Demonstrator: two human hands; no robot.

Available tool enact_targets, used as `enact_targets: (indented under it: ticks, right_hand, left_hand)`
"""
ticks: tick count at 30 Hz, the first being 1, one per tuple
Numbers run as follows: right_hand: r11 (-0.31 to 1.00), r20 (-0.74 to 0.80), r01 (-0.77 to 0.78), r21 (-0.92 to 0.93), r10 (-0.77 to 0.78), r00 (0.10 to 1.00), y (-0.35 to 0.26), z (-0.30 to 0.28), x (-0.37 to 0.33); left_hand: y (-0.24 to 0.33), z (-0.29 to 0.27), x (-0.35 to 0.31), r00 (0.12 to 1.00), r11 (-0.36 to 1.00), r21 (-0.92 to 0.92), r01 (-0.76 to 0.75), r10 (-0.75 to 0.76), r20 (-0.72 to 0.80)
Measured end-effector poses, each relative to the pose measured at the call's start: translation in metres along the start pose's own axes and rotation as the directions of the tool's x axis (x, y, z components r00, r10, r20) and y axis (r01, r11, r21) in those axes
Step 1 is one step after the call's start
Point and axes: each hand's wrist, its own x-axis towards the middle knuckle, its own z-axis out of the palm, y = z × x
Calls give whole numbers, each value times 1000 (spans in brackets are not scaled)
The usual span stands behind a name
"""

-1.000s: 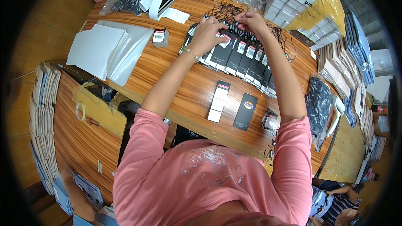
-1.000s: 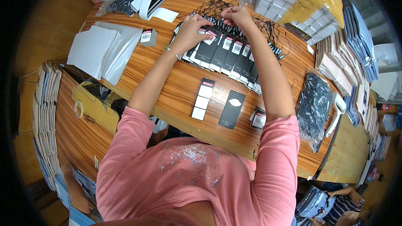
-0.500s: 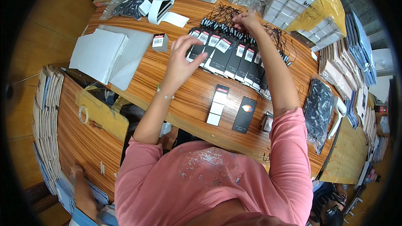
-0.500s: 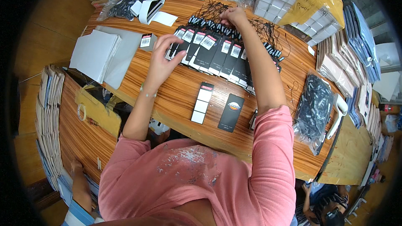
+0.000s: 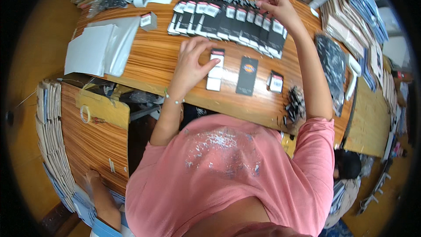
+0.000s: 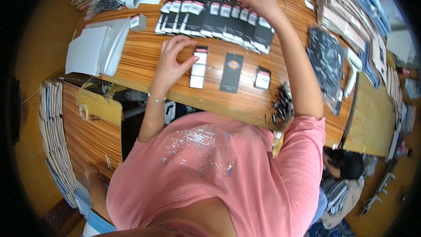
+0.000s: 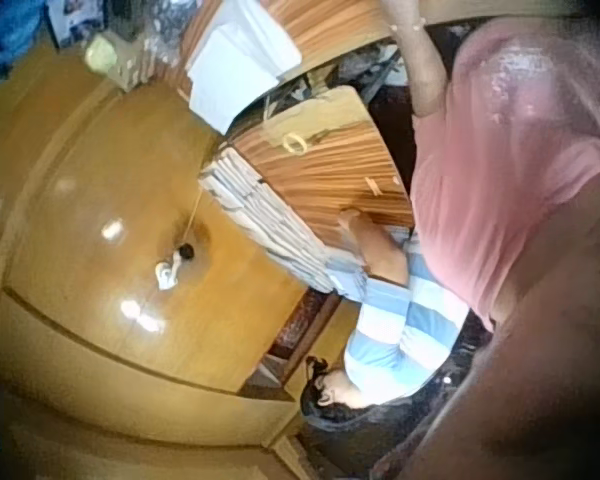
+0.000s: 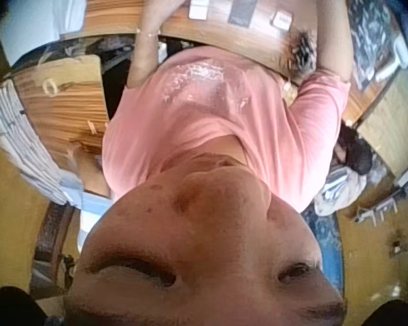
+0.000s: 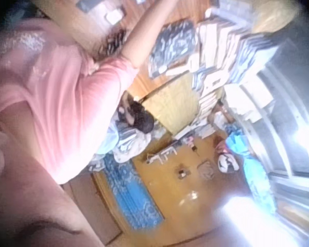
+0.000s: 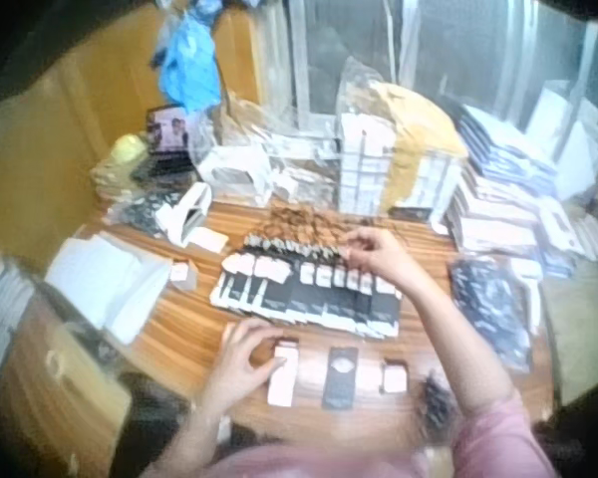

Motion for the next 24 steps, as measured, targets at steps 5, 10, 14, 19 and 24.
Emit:
enact_targets:
  ticks: [5,10,14,19,24]
  right_hand:
    - [886,-10,-12,-464,9,1000,-8,4,-124]
    - [794,-101,-36,-607,-32,994,17,13,-184]
    - [726,-143,-12,-688,-119,982,37,19,-200]
    - [811,-129,1,-585,-94,987,50,19,-197]
    - [836,-147,-30,-548,-61,987,42,18,-195]
  left_hand:
    - [31,36,12,949,963,205,-173,108,295]
    - [39,67,15,928,926,300,-229,114,355]
    - [38,70,16,929,931,282,-233,127,348]
    - [42,68,11,949,958,195,-209,151,276]
    - [40,71,5,952,948,238,-212,146,268]
